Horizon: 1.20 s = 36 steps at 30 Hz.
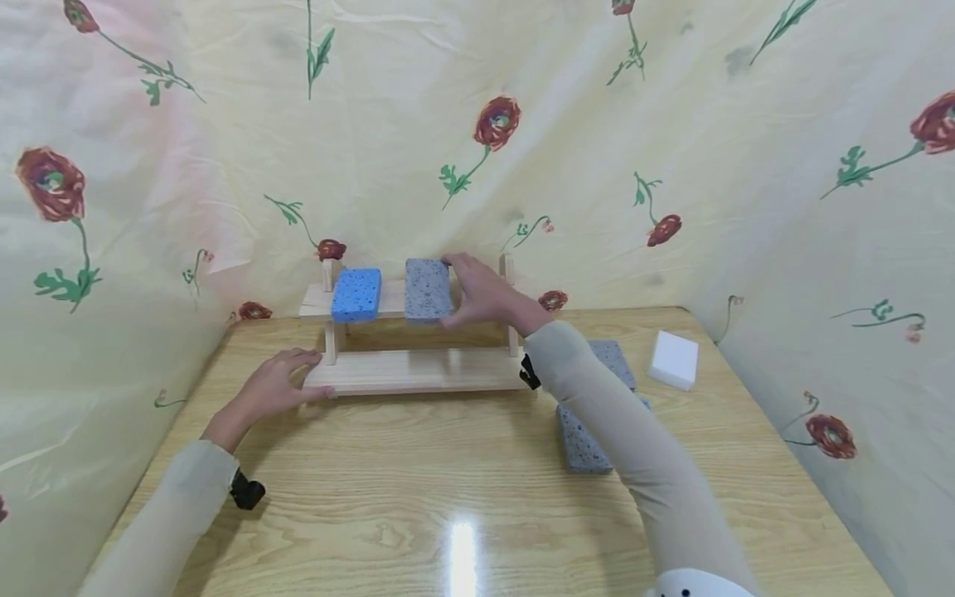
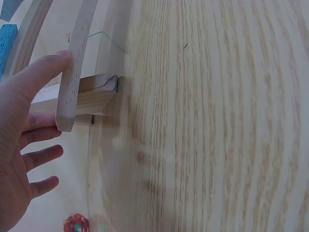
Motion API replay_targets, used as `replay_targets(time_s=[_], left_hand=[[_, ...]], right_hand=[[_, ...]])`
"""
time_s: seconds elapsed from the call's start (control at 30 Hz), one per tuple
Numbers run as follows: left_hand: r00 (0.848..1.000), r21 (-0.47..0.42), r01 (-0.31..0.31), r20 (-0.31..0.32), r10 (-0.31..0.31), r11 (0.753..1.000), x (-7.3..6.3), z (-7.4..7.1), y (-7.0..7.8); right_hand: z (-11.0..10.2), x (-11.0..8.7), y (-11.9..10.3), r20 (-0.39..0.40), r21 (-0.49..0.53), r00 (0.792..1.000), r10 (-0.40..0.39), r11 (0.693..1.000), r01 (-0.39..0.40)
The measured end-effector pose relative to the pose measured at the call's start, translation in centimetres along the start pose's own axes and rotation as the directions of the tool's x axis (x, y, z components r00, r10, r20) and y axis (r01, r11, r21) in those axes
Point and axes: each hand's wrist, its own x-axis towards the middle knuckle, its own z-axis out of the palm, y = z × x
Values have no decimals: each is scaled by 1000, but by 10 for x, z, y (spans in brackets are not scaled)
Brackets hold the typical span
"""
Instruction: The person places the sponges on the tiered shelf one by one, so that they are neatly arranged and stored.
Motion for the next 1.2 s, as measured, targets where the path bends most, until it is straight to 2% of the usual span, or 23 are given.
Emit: replay_targets(time_s=[0.23,0.63,0.9,1.2], left_hand=[[1000,-4,11,3,-11,1000,1,0,2],[1000,-11,4,-8,-4,1000,-1,0,2],[1000,-27,11,-23,-12,1000,-3,-1,5],[1000,-26,9,-24,-10,1000,-3,-1,5]], right_hand=[[5,10,2,-9,25,1000,-22,999,22],[13,19,5,-16,16,1000,-3,1000,3],[18,25,5,-7,53,999,39,998,-38],[20,28,2,-3,57,999,46,997,-46]])
